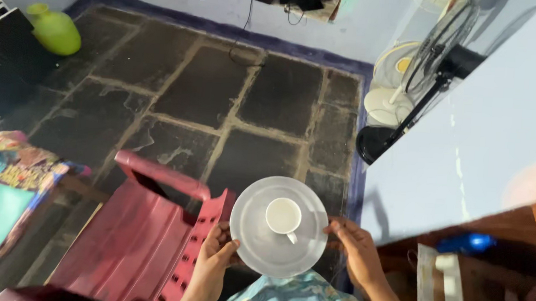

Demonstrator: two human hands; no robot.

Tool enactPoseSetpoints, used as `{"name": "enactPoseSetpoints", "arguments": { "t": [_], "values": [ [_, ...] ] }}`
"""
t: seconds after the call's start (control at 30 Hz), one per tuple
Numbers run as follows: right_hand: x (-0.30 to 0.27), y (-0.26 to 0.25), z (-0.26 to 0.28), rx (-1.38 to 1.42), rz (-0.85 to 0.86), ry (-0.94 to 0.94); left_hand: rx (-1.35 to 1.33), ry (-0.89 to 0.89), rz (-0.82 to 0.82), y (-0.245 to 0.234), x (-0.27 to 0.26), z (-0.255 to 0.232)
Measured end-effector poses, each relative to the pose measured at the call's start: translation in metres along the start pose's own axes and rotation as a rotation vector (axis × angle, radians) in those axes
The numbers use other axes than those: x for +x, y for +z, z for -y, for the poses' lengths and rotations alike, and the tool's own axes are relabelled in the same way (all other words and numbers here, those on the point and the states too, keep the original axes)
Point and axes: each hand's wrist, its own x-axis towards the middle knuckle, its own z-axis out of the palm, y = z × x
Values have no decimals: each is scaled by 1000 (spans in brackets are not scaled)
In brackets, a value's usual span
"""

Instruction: The person places a green notebook on a table, then repeatedly walks between a kitchen counter and the table to set out a plate and a cup. The person carries the items one at a time and returns to the counter multiple times to retrieve additional pieces.

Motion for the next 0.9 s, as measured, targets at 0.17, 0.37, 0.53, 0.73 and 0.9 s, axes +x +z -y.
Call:
{"name": "enactPoseSetpoints", "arguments": {
  "t": [0.17, 0.37, 0.53, 0.73, 0.9],
  "values": [
    [85, -16, 11, -107, -34, 46, 13, -132, -107, 19, 73, 6],
    [212, -32, 32, -76, 117, -23, 5, -19, -167, 44, 173, 8],
    [308, -29, 73, -120, 299, -84, -43, 45, -247, 73, 242, -19],
    [396, -3, 122, -281, 468, -70, -132, 118, -376, 80, 295, -36],
    [455, 65, 158, -506, 644, -135, -201, 135, -538, 53, 330, -61]
  ]
}}
